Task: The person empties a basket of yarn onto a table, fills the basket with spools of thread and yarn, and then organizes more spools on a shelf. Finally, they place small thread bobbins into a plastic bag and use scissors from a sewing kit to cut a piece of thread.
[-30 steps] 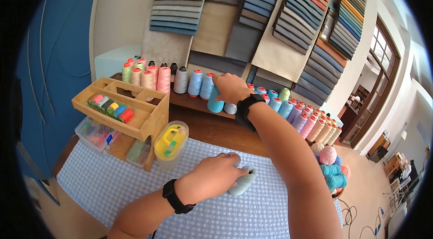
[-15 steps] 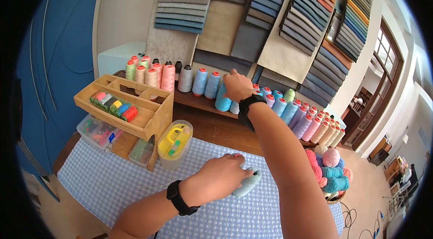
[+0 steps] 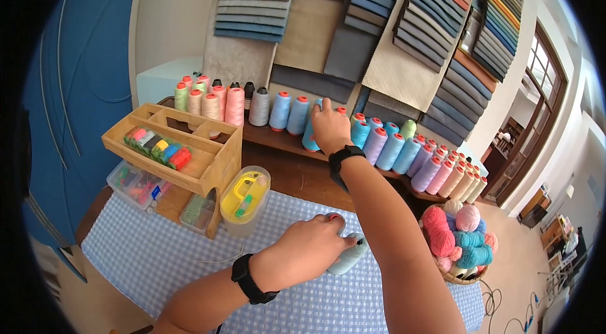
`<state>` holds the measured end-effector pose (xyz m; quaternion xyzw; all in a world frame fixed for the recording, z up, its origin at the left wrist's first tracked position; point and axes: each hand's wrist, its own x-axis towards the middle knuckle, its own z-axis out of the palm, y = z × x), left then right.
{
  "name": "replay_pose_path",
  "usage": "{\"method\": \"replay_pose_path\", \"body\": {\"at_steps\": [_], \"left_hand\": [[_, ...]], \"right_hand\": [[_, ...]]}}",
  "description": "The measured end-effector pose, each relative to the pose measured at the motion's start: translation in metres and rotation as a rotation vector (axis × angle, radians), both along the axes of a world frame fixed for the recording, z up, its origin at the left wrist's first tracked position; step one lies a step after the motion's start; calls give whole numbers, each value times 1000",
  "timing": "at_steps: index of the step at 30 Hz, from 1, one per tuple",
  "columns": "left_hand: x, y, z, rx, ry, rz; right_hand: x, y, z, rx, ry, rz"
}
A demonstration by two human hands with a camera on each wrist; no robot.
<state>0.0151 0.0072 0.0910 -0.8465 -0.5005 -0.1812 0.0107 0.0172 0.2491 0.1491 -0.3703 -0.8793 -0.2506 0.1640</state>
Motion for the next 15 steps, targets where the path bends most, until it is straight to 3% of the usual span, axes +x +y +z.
{"method": "replay_pose_path", "body": {"at_steps": [15], "left_hand": [[-1,1,-5,20,-13,-19]], "right_hand": [[8,-8,3,-5,54,45]]}}
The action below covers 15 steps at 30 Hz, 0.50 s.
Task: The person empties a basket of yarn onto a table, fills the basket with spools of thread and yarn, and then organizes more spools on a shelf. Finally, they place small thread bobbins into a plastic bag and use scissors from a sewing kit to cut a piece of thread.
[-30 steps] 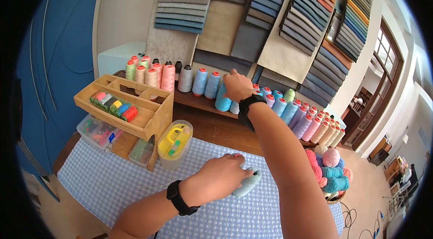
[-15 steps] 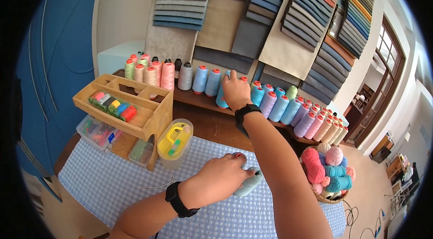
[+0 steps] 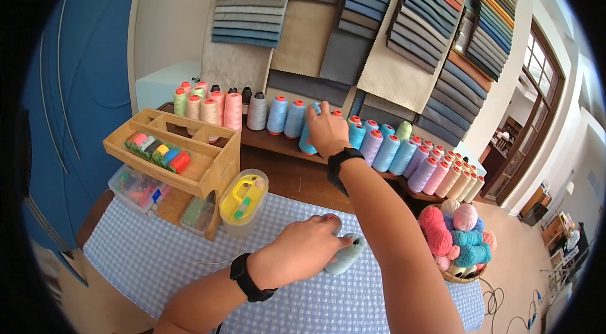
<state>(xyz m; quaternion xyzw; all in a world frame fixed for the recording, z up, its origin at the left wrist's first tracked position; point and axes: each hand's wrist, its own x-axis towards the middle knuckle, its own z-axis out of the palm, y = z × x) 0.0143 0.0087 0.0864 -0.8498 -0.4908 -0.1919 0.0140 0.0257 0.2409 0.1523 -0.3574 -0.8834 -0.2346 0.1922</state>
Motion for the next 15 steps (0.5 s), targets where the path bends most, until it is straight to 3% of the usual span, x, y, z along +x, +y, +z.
{"method": "replay_pose_path", "body": {"at_steps": [5,9,11,13,15], "left_hand": [[0,-2,3,-21,-30,3],[0,-1,0,-1,-36,-8],[0,0,0,-22,-36,-8],[-1,-1,1,-21,-30,-6],[-1,-1,0,-24,-22,-9]], "right_hand": [[22,-23,25,-56,109,56],[62,-37,38,-67,-57,122],[84,-48,44,-174,-401,121],[105,-75,57,-505,-647,159],[136,-61,37,-729,-760,474]]}}
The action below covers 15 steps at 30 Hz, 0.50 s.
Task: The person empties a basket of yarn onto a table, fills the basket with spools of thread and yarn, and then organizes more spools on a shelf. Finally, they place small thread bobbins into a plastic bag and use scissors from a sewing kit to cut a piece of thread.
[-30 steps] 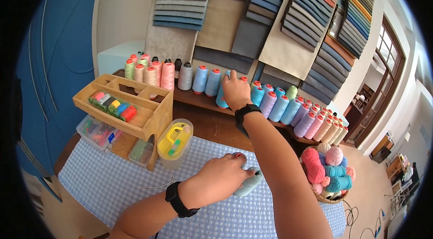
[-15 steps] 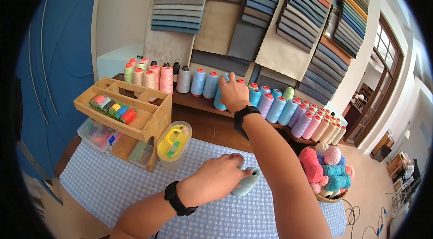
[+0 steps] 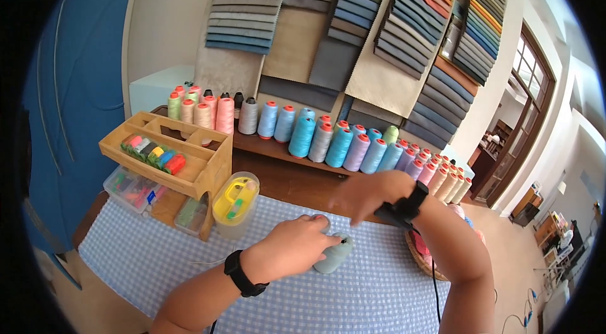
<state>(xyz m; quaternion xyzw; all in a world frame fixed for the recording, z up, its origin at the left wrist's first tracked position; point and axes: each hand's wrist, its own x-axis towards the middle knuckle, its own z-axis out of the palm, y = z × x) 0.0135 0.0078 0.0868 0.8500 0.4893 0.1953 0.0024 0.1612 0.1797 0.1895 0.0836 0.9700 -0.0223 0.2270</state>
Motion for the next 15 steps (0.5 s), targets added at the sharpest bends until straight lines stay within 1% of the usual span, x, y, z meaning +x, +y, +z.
{"method": "replay_pose_path", "body": {"at_steps": [1,3,4,6,7,8,10,11,15], "left_hand": [[0,0,0,7,10,0],[-1,1,0,15,22,-6],[-1,0,0,11,13,-6],[-2,0,1,9,7,-7],[-2,-1,3,14,6,-13],[-3,-2,3,17,4,-20],[-3,2,1,2,21,-25],[-4,3,0,-14,35,-29],[-8,-3,11,-22,-28,-70]], "right_hand": [[5,-12,-3,0,1,-7],[12,-40,-5,-98,-126,-244],[14,-47,-9,-99,-125,-249],[20,-59,-19,-12,-68,-279],[25,-60,-29,24,-9,-251],[27,-65,-33,25,-6,-253],[26,-77,-39,56,77,-314],[27,-80,-42,74,140,-303],[28,-83,-33,115,126,-310]]}}
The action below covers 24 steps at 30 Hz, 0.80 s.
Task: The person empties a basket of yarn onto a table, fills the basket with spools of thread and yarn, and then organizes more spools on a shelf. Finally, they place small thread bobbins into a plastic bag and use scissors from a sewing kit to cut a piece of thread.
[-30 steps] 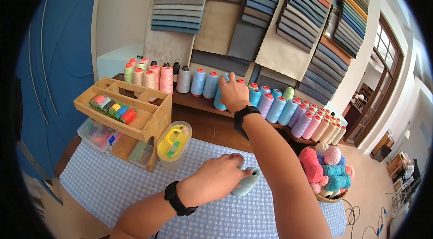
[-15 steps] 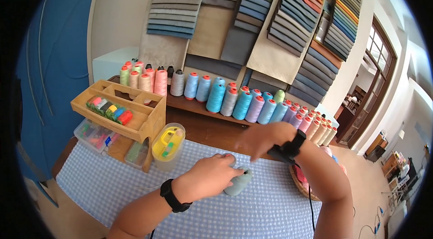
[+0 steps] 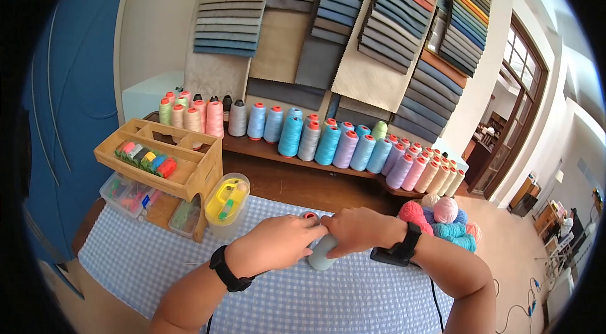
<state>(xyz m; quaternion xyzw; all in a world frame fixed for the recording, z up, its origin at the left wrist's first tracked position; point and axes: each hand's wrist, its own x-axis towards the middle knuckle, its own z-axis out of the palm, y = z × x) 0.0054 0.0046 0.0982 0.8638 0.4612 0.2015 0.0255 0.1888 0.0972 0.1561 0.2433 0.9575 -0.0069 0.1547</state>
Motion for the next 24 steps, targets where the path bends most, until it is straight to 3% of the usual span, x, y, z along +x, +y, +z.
{"method": "replay_pose_path", "body": {"at_steps": [2,5,10,12,15,24], "left_hand": [[3,-2,6,-79,-26,125],[3,0,0,31,-25,91],[3,7,-14,34,-7,76],[3,7,-14,48,4,69],[4,7,-14,25,28,83],[7,7,-16,19,-25,89]], "right_hand": [[4,10,9,20,-3,74],[0,8,37,179,-49,6],[-25,20,70,313,199,44],[-44,33,70,450,386,89],[-78,48,73,491,470,112],[-159,100,54,466,427,124]]}}
